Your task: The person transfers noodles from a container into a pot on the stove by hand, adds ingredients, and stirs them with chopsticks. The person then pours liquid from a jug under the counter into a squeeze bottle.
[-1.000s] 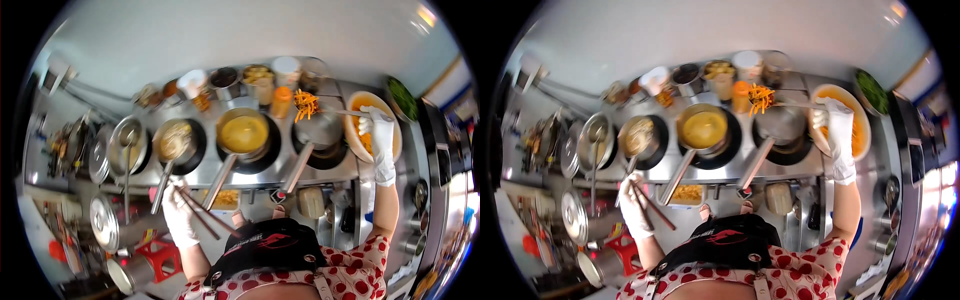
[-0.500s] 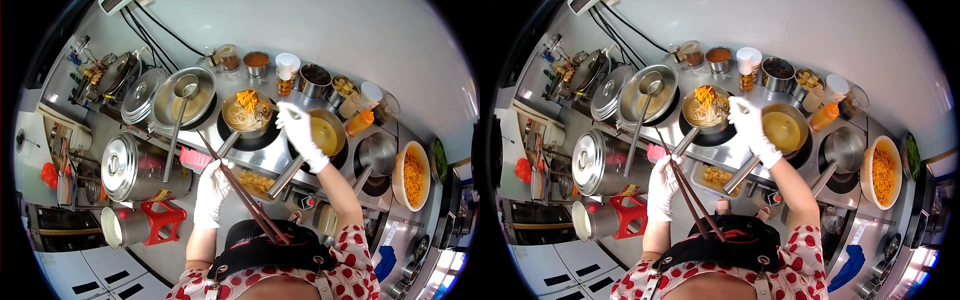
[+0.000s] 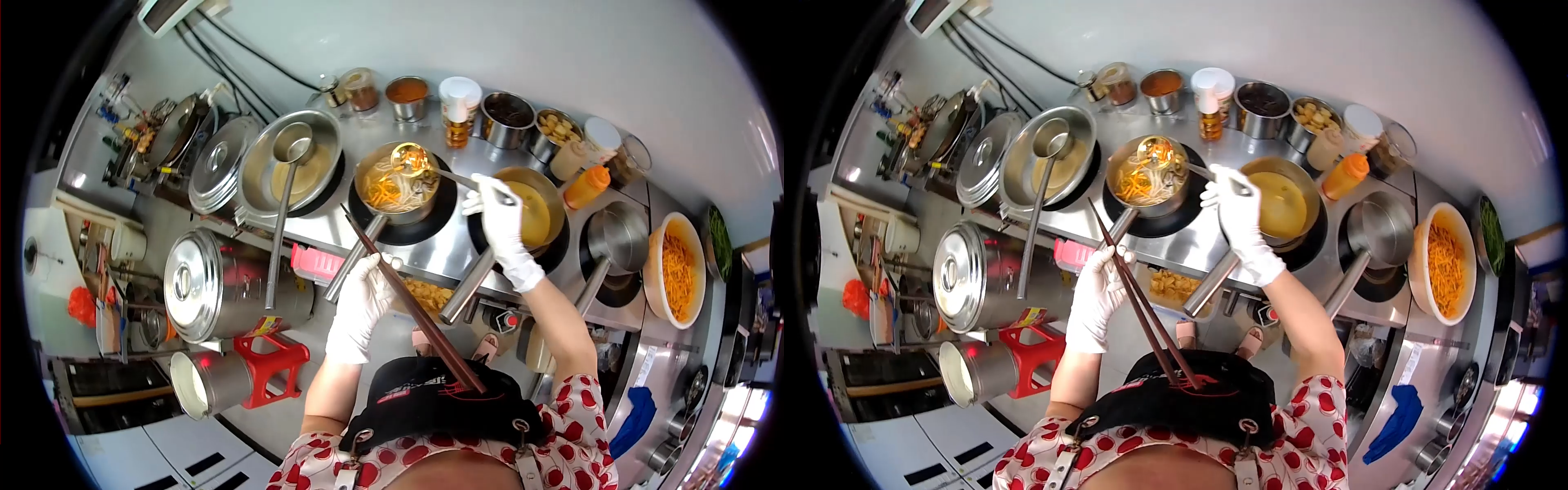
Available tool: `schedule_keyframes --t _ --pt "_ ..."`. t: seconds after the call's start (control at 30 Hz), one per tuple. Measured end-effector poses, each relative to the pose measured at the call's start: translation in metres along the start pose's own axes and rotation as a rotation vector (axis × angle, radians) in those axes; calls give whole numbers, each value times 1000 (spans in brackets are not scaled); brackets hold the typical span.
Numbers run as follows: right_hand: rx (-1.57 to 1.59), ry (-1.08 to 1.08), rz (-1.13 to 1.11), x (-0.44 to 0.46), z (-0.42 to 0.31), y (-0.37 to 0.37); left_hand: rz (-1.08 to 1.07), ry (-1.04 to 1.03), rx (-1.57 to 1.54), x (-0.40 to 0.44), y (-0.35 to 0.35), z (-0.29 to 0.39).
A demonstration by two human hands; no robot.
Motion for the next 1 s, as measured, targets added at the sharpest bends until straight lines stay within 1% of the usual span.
schedule_keyframes --t 0.07,0.13,0.17,0.2,0.23,0.27,0.3,0.33,0.4,0.43,0.47,0.5,0.53,0.57,0.6,0.63,0.7,0.73,0.77,0.8,0.87,0.9,0.93,1.0 --pt "86 -43 113 -9 -27 46 -28 12 27 6 -8 -7" --pt "130 -7 216 -30 -58 100 -55 -88 76 12 -16 -17" --pt "158 27 262 -47 -78 128 -45 -199 314 7 -27 -20" --pt "155 45 337 -64 -97 157 -15 -367 691 2 -40 -23" --pt "121 105 417 -83 -117 187 2 -487 932 -2 -54 -29" --pt "85 163 494 -103 -136 217 44 -595 1097 -1 -54 -37" --pt "38 247 572 -122 -154 248 62 -634 1008 -4 -69 -47" --pt "-46 287 666 -141 -174 285 -34 -601 1021 6 -66 -51" --pt "-221 398 823 -171 -199 347 -9 -463 852 -5 -103 -69" --pt "-300 433 865 -183 -206 375 -39 -431 869 1 -103 -75" --pt "-380 463 900 -192 -211 401 -90 -383 722 14 -95 -76" --pt "-558 457 969 -199 -217 422 -134 -331 576 27 -87 -78" --pt "-772 424 1015 -202 -221 437 -184 -274 511 41 -73 -76" --pt "-930 488 978 -199 -218 468 -128 -349 568 29 -102 -99" --pt "-1092 551 936 -200 -213 484 -76 -425 619 16 -125 -111" --pt "-1113 503 913 -200 -217 482 -65 -441 659 13 -136 -120" --pt "-1256 507 830 -192 -211 492 -40 -473 738 6 -160 -136" --pt "-1328 504 791 -189 -207 493 -35 -449 709 5 -166 -142" --pt "-1402 455 732 -184 -202 495 -19 -441 642 5 -171 -148" --pt "-1471 403 666 -178 -195 503 -8 -478 716 3 -181 -161" --pt "-1320 445 678 -176 -185 505 8 -555 859 -3 -195 -175" --pt "-1278 473 716 -176 -181 504 -85 -459 649 5 -187 -172" --pt "-1237 500 750 -177 -178 506 -86 -443 658 5 -185 -173" --pt "-826 310 895 -180 -179 525 -86 -410 672 4 -190 -179"
Point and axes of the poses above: each hand's wrist, its own x-axis towards the middle knuckle, its own y-axis out of the back of the hand, z = x × y, the point moved 4 cm from there along x, towards the middle knuckle
